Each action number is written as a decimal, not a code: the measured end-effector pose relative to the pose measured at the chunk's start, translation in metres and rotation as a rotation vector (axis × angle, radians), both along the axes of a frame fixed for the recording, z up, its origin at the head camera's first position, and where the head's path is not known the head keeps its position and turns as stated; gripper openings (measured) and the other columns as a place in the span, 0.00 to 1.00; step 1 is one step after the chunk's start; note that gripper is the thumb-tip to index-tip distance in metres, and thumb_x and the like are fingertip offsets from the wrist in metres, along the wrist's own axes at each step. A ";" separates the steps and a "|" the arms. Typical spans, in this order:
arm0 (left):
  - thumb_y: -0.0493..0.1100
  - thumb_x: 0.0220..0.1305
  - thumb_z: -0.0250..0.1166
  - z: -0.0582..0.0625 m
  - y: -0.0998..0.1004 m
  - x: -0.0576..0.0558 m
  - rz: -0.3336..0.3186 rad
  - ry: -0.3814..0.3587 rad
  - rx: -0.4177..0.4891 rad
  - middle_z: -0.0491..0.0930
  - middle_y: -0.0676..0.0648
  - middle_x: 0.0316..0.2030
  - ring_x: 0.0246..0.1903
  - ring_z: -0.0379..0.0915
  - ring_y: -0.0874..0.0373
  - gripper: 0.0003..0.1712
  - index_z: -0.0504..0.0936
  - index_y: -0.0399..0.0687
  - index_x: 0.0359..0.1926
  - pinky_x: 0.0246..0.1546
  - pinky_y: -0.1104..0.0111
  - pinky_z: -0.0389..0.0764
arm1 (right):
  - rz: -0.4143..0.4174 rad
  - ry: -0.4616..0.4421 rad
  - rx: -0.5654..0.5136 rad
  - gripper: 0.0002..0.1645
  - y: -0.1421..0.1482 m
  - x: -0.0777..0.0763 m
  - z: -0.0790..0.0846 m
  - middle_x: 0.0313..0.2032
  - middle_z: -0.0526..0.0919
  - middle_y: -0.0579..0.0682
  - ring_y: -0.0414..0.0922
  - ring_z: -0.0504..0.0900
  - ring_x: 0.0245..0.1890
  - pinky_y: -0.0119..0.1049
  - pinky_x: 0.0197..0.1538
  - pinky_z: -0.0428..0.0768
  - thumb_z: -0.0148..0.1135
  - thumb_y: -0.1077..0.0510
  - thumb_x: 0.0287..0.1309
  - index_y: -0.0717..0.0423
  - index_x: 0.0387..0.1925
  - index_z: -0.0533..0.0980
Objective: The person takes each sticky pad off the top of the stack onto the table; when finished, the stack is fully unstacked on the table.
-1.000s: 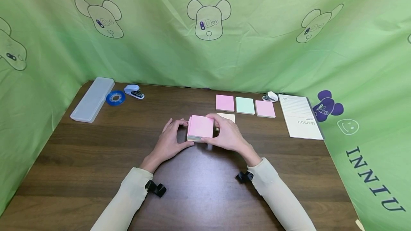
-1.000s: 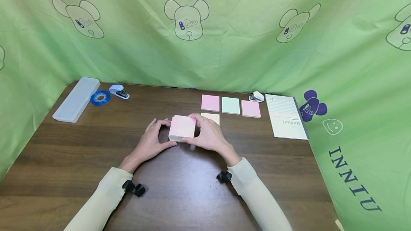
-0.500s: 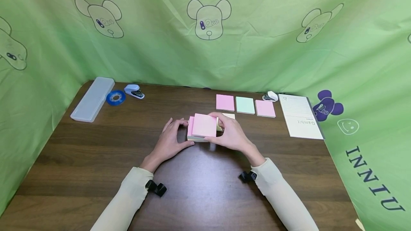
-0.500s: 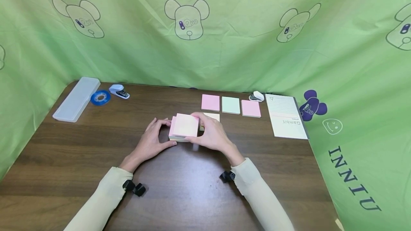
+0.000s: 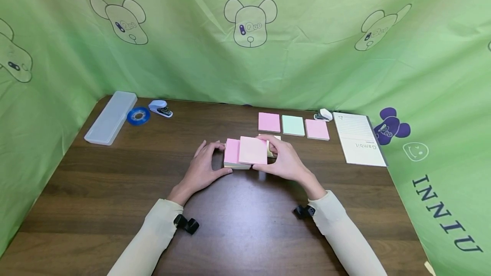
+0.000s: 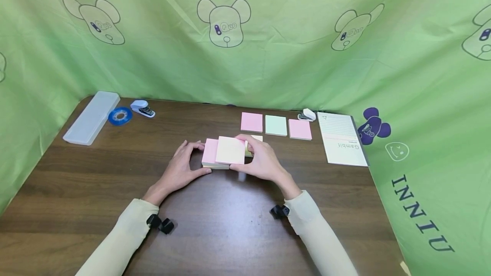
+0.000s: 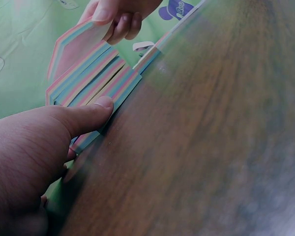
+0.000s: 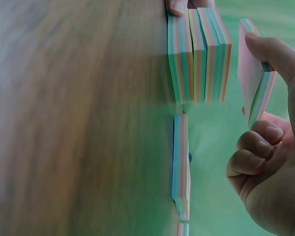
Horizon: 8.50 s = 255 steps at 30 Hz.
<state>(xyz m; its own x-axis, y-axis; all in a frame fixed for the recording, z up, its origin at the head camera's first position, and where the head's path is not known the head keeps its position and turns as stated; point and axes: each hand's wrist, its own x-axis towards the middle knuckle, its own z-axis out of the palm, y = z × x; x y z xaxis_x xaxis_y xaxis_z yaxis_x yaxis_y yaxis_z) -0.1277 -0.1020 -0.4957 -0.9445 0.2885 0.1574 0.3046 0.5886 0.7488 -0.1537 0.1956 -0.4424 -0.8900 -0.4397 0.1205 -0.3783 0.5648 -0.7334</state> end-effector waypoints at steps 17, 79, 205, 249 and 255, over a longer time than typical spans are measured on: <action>0.46 0.56 0.89 0.000 0.000 0.001 0.005 0.005 -0.005 0.80 0.36 0.70 0.78 0.70 0.43 0.42 0.75 0.38 0.63 0.89 0.49 0.45 | -0.017 0.027 -0.007 0.47 0.039 0.001 -0.001 0.29 0.62 0.43 0.40 0.62 0.32 0.32 0.37 0.70 0.91 0.53 0.46 0.53 0.68 0.79; 0.45 0.57 0.89 0.001 0.000 0.002 0.000 0.001 0.002 0.80 0.36 0.71 0.78 0.70 0.43 0.41 0.75 0.38 0.63 0.89 0.48 0.45 | -0.133 -0.020 0.294 0.51 0.134 -0.017 -0.030 0.49 0.87 0.60 0.52 0.83 0.45 0.50 0.51 0.82 0.86 0.45 0.56 0.57 0.75 0.74; 0.46 0.57 0.89 0.000 0.001 0.001 -0.004 0.007 -0.001 0.79 0.37 0.71 0.78 0.70 0.44 0.41 0.75 0.39 0.64 0.89 0.49 0.45 | -0.053 0.118 0.018 0.33 0.005 0.012 0.014 0.23 0.57 0.36 0.34 0.53 0.25 0.33 0.31 0.60 0.83 0.50 0.61 0.54 0.66 0.85; 0.48 0.58 0.88 0.001 0.000 0.001 -0.008 0.008 -0.002 0.81 0.37 0.68 0.78 0.69 0.42 0.41 0.75 0.39 0.65 0.89 0.46 0.46 | -0.012 -0.014 0.200 0.53 -0.039 0.002 -0.009 0.30 0.75 0.44 0.38 0.65 0.26 0.34 0.28 0.64 0.88 0.39 0.53 0.51 0.76 0.76; 0.48 0.58 0.88 0.001 0.000 0.001 -0.003 0.002 0.000 0.81 0.37 0.68 0.79 0.69 0.42 0.42 0.75 0.39 0.65 0.89 0.47 0.46 | -0.009 -0.014 0.171 0.51 -0.039 0.001 -0.010 0.28 0.71 0.44 0.37 0.60 0.26 0.33 0.28 0.60 0.89 0.41 0.51 0.52 0.73 0.77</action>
